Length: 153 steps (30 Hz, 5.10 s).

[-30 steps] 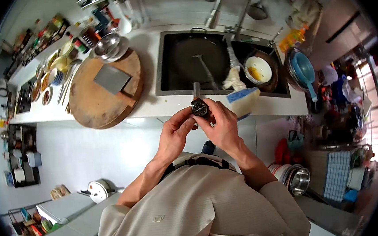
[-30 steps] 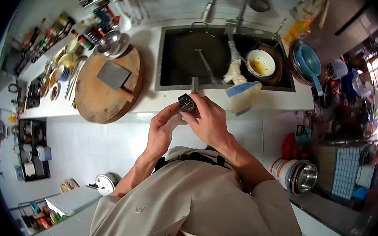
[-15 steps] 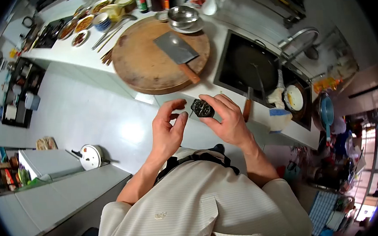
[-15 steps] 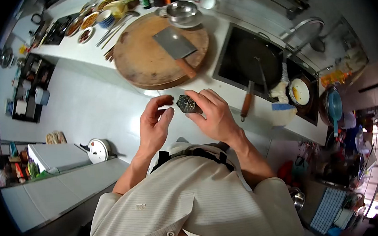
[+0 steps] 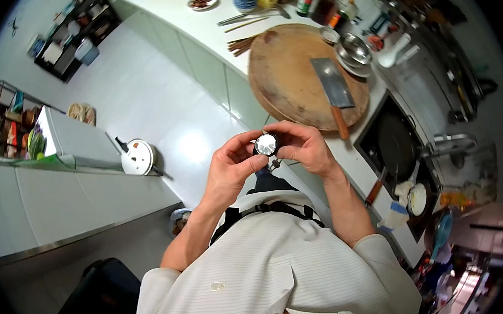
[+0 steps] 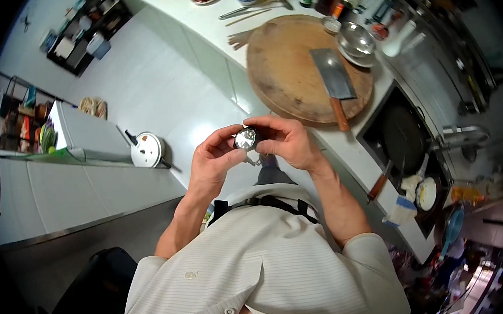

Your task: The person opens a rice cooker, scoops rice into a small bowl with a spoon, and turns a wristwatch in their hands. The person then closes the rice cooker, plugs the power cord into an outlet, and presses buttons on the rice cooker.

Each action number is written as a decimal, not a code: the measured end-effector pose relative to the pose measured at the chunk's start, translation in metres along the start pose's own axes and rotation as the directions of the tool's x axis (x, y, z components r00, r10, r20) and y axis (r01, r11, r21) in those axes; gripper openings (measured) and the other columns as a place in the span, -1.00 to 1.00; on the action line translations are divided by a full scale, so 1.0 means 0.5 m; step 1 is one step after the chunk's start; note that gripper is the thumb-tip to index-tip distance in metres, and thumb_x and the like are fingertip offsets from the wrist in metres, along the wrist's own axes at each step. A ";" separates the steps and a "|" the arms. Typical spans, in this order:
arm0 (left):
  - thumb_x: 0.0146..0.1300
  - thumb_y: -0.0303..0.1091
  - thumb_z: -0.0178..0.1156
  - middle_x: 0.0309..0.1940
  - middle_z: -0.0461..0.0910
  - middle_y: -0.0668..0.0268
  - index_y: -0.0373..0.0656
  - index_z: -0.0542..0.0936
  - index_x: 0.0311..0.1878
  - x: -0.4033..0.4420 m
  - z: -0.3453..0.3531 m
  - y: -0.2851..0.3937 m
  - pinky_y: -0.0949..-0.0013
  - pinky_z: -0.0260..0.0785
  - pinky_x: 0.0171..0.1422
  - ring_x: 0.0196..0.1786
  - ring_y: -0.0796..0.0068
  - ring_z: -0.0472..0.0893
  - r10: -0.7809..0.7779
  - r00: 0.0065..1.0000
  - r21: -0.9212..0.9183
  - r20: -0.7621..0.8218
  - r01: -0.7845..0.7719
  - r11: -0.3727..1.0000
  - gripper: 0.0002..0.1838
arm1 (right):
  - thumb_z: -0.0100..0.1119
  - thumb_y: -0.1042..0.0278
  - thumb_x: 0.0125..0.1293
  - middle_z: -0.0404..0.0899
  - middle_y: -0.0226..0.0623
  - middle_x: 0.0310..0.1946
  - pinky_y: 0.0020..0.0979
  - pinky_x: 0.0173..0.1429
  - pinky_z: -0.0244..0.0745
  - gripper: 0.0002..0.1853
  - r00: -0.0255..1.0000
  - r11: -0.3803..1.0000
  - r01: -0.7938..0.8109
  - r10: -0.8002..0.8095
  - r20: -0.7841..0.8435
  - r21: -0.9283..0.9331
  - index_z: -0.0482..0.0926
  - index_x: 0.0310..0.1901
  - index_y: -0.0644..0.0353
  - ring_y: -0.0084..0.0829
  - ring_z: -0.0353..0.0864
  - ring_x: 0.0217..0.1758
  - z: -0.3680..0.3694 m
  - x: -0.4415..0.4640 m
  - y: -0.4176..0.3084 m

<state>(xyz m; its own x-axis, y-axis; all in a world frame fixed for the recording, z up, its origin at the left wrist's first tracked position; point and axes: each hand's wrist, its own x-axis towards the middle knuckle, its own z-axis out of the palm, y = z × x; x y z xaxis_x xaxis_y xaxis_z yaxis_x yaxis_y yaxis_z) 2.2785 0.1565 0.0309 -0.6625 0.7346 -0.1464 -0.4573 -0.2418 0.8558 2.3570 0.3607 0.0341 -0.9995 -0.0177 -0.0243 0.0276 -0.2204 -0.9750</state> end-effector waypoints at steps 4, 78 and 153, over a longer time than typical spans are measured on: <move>0.24 -0.58 0.39 -0.13 0.68 0.34 -0.32 0.48 0.34 0.012 -0.058 0.053 0.47 0.55 0.06 -0.06 0.57 0.65 0.066 0.986 -0.065 -0.156 -0.077 0.995 -0.42 | 0.27 0.64 0.34 0.64 -0.25 0.11 -0.40 0.23 0.57 -0.49 0.993 0.986 0.023 -0.042 0.111 0.166 0.50 0.33 0.35 -0.44 0.62 0.16 0.028 0.134 0.062; 0.28 -0.76 0.17 -0.05 0.72 0.19 -0.30 0.36 0.41 1.174 -1.279 0.979 0.35 0.58 0.17 -0.02 0.43 0.72 0.202 0.934 0.122 -0.296 -0.173 0.977 -0.39 | 0.23 0.18 0.51 0.65 -0.24 0.07 -0.46 0.06 0.56 -0.48 0.968 0.941 0.000 -0.084 0.235 0.338 0.48 0.32 0.41 -0.52 0.62 -0.02 0.173 2.130 0.096; 0.35 -0.45 0.34 -0.14 0.70 0.42 -0.11 0.68 0.00 1.595 -1.647 0.974 0.48 0.49 -0.05 -0.15 0.59 0.64 -0.492 0.862 -0.046 -0.123 0.490 0.870 -0.82 | 0.07 0.44 0.51 0.72 -0.29 -0.23 -0.50 -0.30 0.59 -0.81 0.903 0.936 -0.338 0.351 -0.246 0.096 0.61 0.00 0.32 -0.53 0.69 -0.33 0.156 2.358 0.221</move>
<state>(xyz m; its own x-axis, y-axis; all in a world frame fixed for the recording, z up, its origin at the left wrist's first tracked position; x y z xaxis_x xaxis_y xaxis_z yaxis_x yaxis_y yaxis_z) 1.0389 0.1028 -0.0778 -0.4188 0.6742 -0.6083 -0.7503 0.1205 0.6501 1.1826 0.2394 -0.0850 -0.8962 0.1466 -0.4187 0.3648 -0.2935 -0.8836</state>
